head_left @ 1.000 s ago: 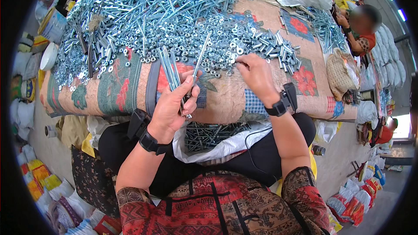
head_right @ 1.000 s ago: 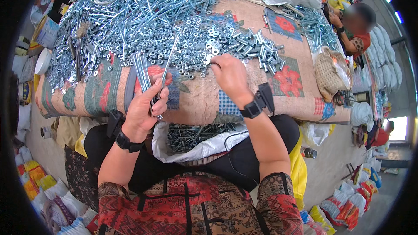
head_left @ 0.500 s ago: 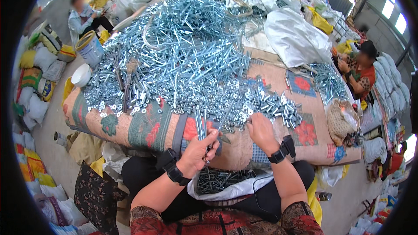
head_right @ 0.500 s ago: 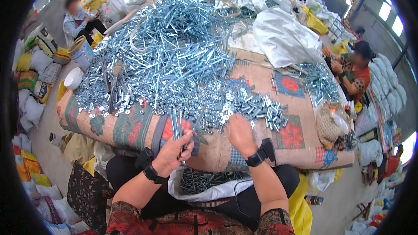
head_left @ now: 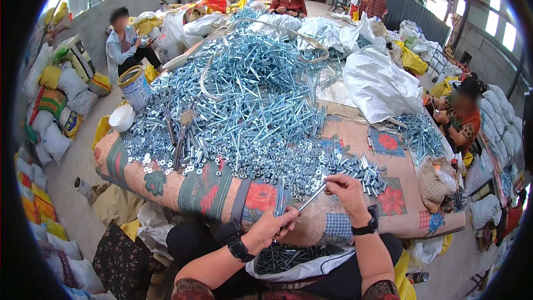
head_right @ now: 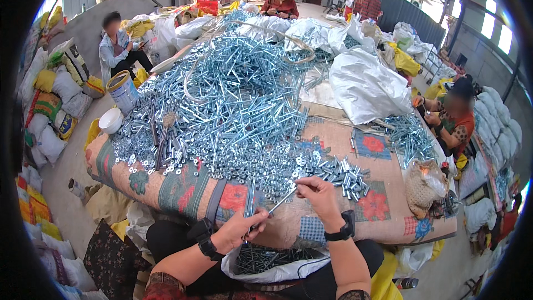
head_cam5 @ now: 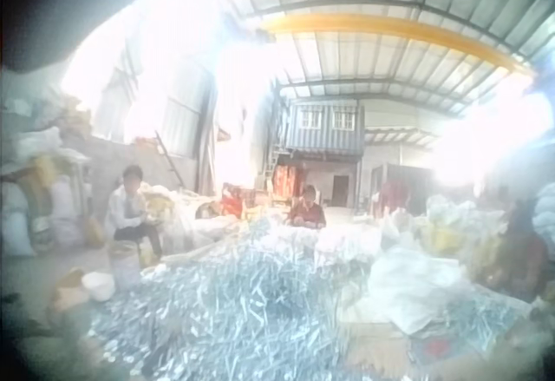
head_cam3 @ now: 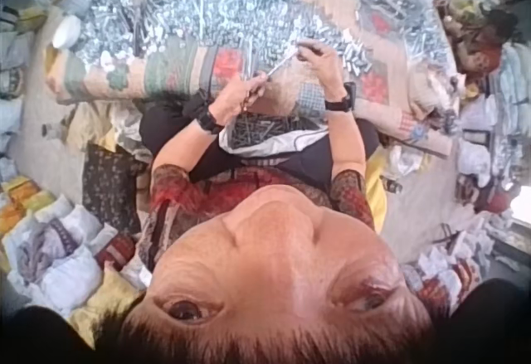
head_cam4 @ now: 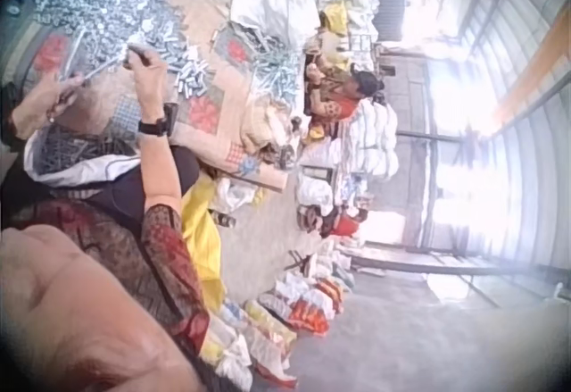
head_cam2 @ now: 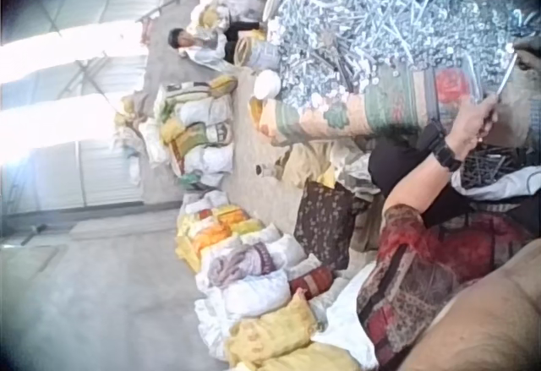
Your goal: Sorting and assembling metal pins with washers on a work table.
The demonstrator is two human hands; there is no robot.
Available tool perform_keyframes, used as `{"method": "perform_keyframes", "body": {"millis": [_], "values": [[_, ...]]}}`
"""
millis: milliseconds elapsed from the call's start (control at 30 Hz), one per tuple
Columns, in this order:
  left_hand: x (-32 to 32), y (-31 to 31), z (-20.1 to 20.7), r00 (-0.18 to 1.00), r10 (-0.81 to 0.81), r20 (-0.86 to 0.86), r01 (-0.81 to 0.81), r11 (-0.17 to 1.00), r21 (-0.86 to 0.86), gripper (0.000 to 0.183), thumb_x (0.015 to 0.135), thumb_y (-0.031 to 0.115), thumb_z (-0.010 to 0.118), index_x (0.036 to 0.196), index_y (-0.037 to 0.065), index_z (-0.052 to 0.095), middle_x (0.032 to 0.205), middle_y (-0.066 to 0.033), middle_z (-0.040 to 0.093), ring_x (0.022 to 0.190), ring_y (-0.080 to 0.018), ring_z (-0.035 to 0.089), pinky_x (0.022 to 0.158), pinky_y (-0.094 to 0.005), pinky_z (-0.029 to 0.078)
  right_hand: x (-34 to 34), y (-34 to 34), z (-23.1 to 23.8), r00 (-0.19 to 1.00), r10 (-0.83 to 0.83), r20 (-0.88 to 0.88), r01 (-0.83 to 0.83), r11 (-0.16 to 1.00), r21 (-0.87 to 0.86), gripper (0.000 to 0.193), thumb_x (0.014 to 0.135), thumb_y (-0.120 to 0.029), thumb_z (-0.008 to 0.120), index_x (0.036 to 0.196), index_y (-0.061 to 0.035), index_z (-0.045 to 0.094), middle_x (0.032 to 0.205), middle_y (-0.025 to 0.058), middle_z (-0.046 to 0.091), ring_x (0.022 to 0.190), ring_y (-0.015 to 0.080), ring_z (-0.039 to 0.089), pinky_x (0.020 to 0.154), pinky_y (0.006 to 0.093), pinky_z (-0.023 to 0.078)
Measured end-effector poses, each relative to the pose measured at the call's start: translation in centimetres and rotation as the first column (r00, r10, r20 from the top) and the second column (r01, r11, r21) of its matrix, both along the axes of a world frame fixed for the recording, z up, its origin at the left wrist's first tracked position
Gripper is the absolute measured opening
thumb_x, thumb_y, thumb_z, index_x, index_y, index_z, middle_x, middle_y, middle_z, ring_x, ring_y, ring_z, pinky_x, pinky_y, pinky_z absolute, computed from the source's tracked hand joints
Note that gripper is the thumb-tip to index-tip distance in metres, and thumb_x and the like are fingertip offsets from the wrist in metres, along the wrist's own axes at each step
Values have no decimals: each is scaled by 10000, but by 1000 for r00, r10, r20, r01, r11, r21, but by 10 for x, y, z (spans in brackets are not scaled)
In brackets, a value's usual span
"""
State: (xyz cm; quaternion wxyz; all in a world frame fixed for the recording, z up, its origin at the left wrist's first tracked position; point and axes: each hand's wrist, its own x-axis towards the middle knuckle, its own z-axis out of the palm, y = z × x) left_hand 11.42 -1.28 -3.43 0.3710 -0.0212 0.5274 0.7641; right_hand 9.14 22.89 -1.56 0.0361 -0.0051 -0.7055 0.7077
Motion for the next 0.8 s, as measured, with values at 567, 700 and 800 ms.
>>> {"method": "perform_keyframes", "body": {"millis": [567, 700, 800], "values": [[9, 9, -5, 974, 85, 210, -127, 972, 195, 164, 967, 266, 550, 970, 102, 550, 676, -24, 566, 411, -73, 415, 343, -205, 282, 15, -29, 23, 722, 214, -659, 404, 642, 651, 341, 749, 26, 644, 1085, -32, 649, 987, 135, 669, 830, 295, 624, 717, 342, 502], [-10, 5, 0, 967, 229, 115, -249, 942, 225, 152, 947, 229, 573, 953, 78, 552, 682, -39, 581, 423, -85, 433, 357, -207, 276, -7, -15, 9, 899, -225, -375, 356, 876, 326, 281, 792, -69, 673, 1069, -25, 661, 961, 119, 669, 773, 225, 617, 699, 313, 496], [-15, 3, -5, 951, 286, 115, -303, 936, 180, 150, 942, 198, 581, 982, 55, 558, 703, -52, 580, 461, -74, 462, 365, -201, 283, -14, 3, -27, 944, -203, -260, 319, 765, 559, 194, 809, -108, 682, 986, -29, 687, 858, 96, 645, 718, 189, 592, 665, 295, 482]]}}
